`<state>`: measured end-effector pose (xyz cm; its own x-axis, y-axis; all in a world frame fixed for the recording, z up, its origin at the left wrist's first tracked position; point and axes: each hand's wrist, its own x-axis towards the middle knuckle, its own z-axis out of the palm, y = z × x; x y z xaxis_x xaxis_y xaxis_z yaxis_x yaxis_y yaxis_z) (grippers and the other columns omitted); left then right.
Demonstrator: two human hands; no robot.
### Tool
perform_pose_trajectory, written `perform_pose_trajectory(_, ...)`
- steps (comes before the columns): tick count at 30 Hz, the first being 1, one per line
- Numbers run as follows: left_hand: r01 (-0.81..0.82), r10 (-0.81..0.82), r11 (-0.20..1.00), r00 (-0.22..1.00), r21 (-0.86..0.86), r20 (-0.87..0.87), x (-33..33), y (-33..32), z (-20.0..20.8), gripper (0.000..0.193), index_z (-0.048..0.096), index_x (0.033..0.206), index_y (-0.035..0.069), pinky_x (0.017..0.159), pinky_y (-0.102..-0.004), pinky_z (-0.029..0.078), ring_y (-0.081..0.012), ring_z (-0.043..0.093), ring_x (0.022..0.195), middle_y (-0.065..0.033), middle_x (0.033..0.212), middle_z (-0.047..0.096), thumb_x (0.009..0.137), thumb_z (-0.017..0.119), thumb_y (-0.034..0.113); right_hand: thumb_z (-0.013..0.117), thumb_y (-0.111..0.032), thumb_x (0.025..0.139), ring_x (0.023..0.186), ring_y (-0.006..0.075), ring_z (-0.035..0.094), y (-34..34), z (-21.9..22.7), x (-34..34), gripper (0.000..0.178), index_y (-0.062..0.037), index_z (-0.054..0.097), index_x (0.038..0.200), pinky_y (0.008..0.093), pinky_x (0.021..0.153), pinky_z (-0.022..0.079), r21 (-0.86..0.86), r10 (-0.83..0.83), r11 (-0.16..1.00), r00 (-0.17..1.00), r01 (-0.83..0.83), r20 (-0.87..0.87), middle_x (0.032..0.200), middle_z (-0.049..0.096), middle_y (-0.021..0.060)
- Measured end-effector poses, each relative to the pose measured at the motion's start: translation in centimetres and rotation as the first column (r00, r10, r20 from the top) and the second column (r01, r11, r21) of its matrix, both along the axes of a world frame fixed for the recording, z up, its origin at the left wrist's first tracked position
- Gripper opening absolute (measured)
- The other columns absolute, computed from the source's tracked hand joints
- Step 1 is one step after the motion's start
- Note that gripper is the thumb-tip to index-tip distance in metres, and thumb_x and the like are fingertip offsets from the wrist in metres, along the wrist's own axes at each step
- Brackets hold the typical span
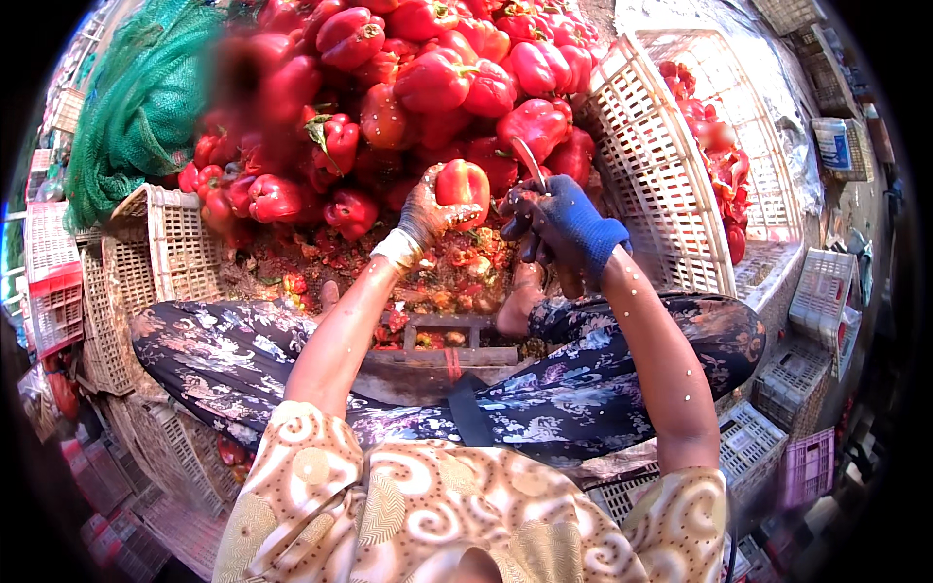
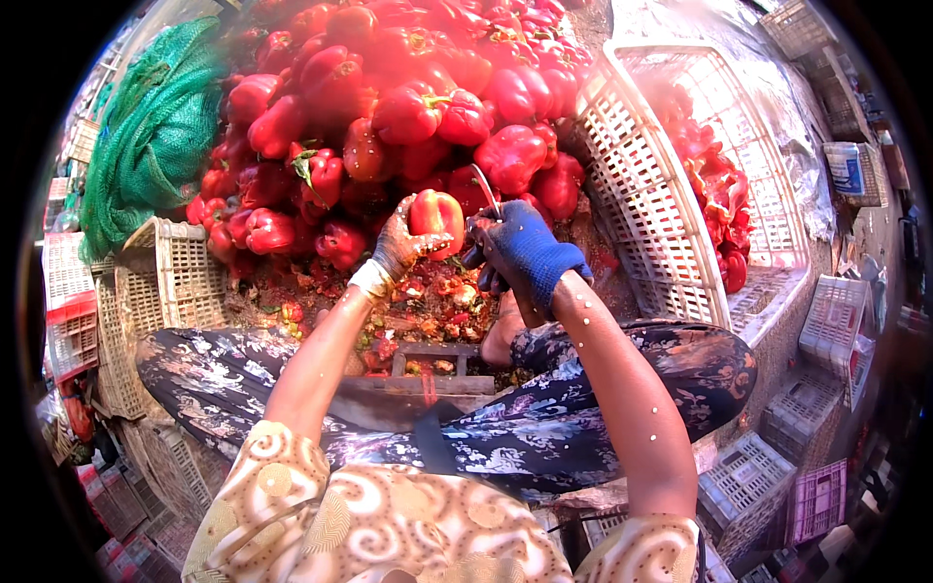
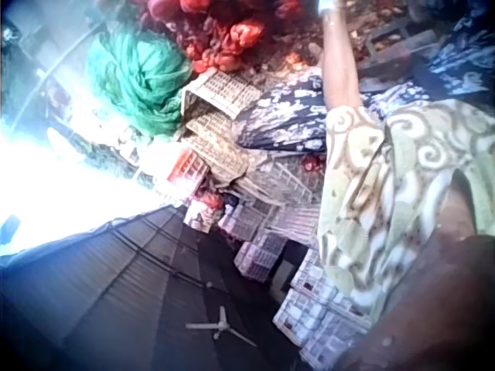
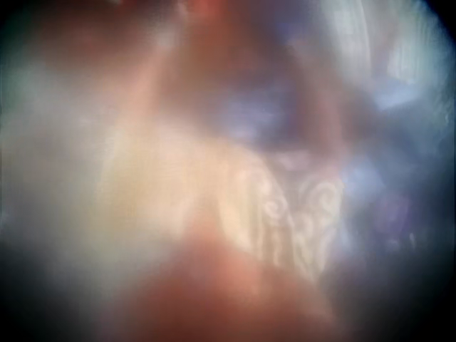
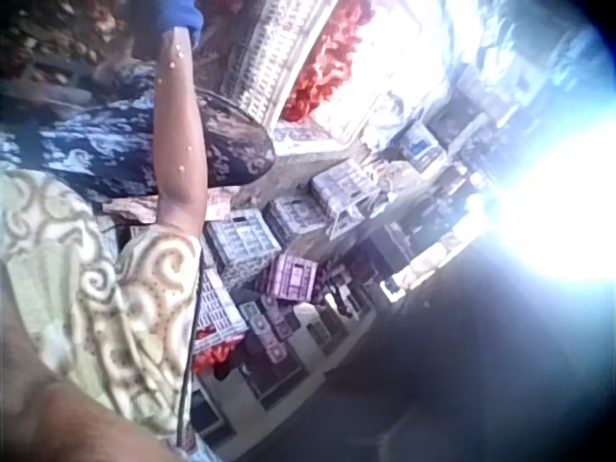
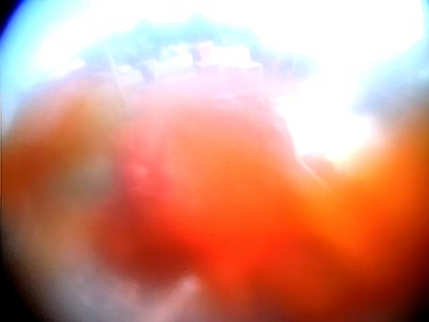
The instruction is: The person is seeding red bell peppers by hand using a knife, cutting them open and removing the cores and seeds before placing the cleaned peppers into a plastic crate.
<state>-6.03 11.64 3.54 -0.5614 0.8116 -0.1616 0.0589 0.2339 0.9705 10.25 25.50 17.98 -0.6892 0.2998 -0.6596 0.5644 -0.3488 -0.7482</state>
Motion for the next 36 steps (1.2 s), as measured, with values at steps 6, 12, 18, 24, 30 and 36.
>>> perform_pose_trajectory(6, 0.117, -0.075, 0.97, 0.978, 0.211, -0.194, 0.1, 0.2, 4.5, 0.071, 0.05, 0.126, 0.003, 0.097, -0.033, 0.044, -0.0163, 0.055, 0.109, -0.0085, 0.117, 0.059, 0.069, 0.085, 0.025, 0.058, -0.023, 0.092, 0.039, 0.0135, 0.057, -0.9, 0.1, -1.6, 0.026, 0.0019, 0.065, 0.092, 0.0237, 0.035, 0.042, 0.059, 0.171, 0.983, 0.984, -0.174, 0.053, 0.066, 0.067, 0.0087)
perform_pose_trajectory(12, 0.036, 0.005, 0.978, 0.981, 0.206, -0.196, -0.1, -0.7, 6.0, 0.069, 0.051, 0.125, 0.001, 0.097, -0.033, 0.043, -0.0167, 0.055, 0.108, -0.0092, 0.116, 0.059, 0.071, 0.084, 0.027, 0.058, -0.023, 0.093, 0.04, 0.013, 0.057, -1.4, 0.3, -2.5, 0.028, 0.003, 0.066, 0.089, 0.023, 0.034, 0.042, -0.013, 0.226, 0.974, 0.974, -0.226, -0.03, 0.067, 0.067, 0.0085)
perform_pose_trajectory(18, -0.244, 0.25, 0.912, 0.968, 0.329, 0.025, -0.9, -0.9, 7.1, 0.06, 0.053, 0.122, 0.002, 0.088, -0.0304, 0.048, -0.0139, 0.058, 0.095, -0.0066, 0.104, 0.064, 0.072, 0.082, 0.016, 0.052, -0.014, 0.092, 0.043, 0.0177, 0.059, -3.9, -0.5, -2.2, 0.023, 0.0046, 0.065, 0.086, 0.0289, 0.037, 0.044, -0.052, 0.296, 0.954, 0.955, -0.295, 0.017, 0.066, 0.066, 0.0118)
perform_pose_trajectory(24, -0.343, 0.302, 0.869, 0.939, 0.357, 0.167, -3.9, -2.0, 9.8, 0.056, 0.042, 0.137, 0.001, 0.096, -0.0299, 0.044, -0.0139, 0.054, 0.107, -0.0049, 0.121, 0.055, 0.087, 0.066, 0.01, 0.059, -0.014, 0.09, 0.051, 0.0143, 0.061, -5.2, -1.4, -1.1, 0.021, 0.0059, 0.062, 0.094, 0.0292, 0.044, 0.047, 0.159, 0.27, 0.952, 0.962, -0.261, -0.037, 0.07, 0.067, 0.0111)
perform_pose_trajectory(30, -0.169, 0.057, 0.934, 0.939, 0.314, 0.338, -0.9, -1.9, 12.9, 0.05, 0.046, 0.132, 0.003, 0.09, -0.0293, 0.048, -0.0133, 0.058, 0.099, -0.0032, 0.112, 0.06, 0.087, 0.065, 0.014, 0.077, -0.026, 0.08, 0.117, 0.0239, 0.056, -2.4, -0.2, -3.9, 0.067, -0.0002, 0.046, 0.134, 0.0351, 0.098, 0.044, 0.706, 0.268, 0.694, 0.86, 0.14, -0.434, 0.126, 0.056, 0.0176)
perform_pose_trajectory(36, -0.244, 0.015, 0.904, 0.839, 0.352, 0.545, 1.2, -1.2, 12.6, 0.046, 0.052, 0.126, 0.003, 0.079, -0.0256, 0.051, -0.0103, 0.059, 0.091, -0.0023, 0.105, 0.061, 0.086, 0.07, 0.018, 0.077, -0.027, 0.08, 0.104, 0.0239, 0.062, -2.6, 0.5, -3.2, 0.058, 0.0013, 0.052, 0.125, 0.0353, 0.09, 0.049, 0.638, 0.263, 0.765, 0.859, 0.092, -0.44, 0.113, 0.063, 0.0181)
